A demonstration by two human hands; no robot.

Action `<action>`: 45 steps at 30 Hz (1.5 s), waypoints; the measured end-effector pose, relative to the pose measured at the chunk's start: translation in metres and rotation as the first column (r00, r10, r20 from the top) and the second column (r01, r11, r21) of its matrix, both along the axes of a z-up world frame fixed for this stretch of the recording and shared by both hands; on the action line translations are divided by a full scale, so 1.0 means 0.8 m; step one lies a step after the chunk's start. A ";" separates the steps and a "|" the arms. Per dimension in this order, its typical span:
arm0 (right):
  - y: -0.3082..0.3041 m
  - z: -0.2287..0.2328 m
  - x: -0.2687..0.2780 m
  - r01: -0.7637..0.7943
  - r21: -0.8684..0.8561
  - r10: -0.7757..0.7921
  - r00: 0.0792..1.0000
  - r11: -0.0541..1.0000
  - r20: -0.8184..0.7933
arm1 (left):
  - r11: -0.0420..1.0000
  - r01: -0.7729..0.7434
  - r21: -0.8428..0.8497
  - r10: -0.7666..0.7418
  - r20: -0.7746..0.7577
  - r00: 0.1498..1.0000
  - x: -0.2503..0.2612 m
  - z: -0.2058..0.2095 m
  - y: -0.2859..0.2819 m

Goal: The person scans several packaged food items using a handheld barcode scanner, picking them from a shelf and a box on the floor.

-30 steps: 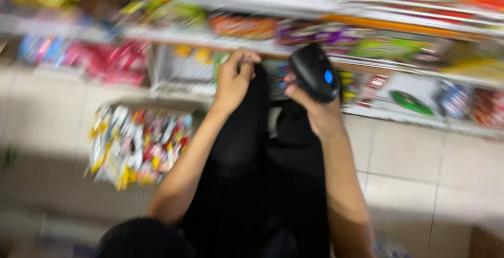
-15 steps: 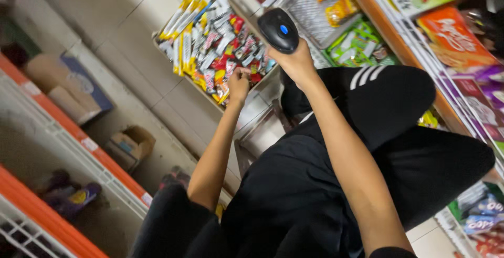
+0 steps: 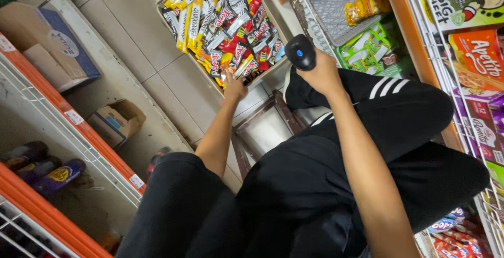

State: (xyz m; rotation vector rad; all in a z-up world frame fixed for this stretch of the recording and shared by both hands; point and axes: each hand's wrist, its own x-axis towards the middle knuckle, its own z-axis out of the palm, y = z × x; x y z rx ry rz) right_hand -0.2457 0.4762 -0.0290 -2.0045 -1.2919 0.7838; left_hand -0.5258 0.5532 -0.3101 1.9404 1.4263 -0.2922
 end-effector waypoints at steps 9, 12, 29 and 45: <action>-0.007 0.004 0.005 -0.035 -0.037 0.037 0.998 0.999 0.057 | 0.998 0.054 0.031 -0.053 -0.047 0.998 0.013 -0.003 -0.002; -0.005 0.007 0.003 -0.031 -0.068 0.034 0.999 0.997 0.041 | 0.993 0.116 -0.005 -0.116 -0.034 0.993 0.009 -0.014 -0.010; 0.000 0.012 -0.006 -0.055 -0.057 0.054 0.998 0.997 -0.008 | 0.952 -0.047 0.303 -0.042 0.279 0.959 0.053 0.086 0.052; 0.002 0.005 -0.004 -0.081 -0.082 0.084 0.996 0.993 0.028 | 0.906 -0.413 0.087 0.327 0.475 0.817 0.073 0.053 0.092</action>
